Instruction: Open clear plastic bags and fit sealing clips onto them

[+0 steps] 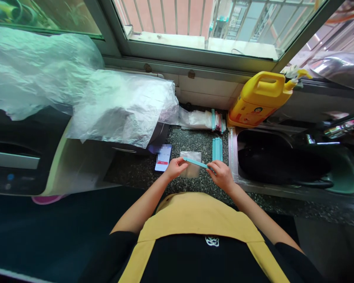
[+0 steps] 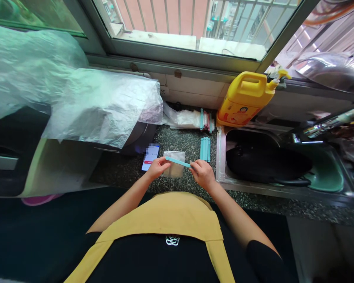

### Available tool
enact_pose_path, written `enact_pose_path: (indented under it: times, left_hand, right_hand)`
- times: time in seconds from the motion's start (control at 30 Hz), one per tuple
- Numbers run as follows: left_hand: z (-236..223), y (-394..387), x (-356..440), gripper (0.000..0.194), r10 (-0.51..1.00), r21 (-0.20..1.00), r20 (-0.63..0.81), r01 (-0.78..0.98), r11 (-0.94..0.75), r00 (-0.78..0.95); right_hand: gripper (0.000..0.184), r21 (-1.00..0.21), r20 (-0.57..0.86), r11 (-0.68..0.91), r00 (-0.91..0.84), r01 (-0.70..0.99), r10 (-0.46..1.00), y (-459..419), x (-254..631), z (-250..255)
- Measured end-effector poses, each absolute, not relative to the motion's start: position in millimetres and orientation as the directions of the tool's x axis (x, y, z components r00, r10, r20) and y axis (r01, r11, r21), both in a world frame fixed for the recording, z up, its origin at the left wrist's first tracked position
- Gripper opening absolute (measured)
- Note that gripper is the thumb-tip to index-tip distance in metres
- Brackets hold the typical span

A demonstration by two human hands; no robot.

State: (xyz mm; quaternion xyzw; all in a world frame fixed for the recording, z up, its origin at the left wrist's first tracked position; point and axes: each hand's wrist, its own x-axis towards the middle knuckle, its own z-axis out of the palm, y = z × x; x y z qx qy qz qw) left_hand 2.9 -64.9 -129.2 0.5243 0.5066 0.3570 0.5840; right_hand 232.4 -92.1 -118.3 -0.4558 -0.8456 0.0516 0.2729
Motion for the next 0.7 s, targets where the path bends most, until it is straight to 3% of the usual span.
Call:
enact_pose_path:
  times: [0.13, 0.37, 0.7]
  left_hand:
    - [-126.1, -67.7, 1.8, 0.029, 0.945, 0.978, -0.209, 0.058, 0.201, 0.252]
    - [-125.3, -72.2, 7.9, 0.060, 0.943, 0.956, -0.287, -0.007, 0.293, 0.166]
    - [-123.2, -73.1, 32.8, 0.053, 0.929, 0.938, -0.337, -0.028, 0.345, 0.151]
  right_hand:
    - [0.014, -0.325, 0.420, 0.596, -0.452, 0.735, 0.787, -92.4, 233.7, -118.4]
    - [0.014, -0.294, 0.432, 0.624, -0.482, 0.724, 0.762, -94.0, 236.0, -117.6]
    - [0.019, -0.430, 0.440, 0.627, -0.455, 0.649, 0.774, -96.7, 258.7, -120.1]
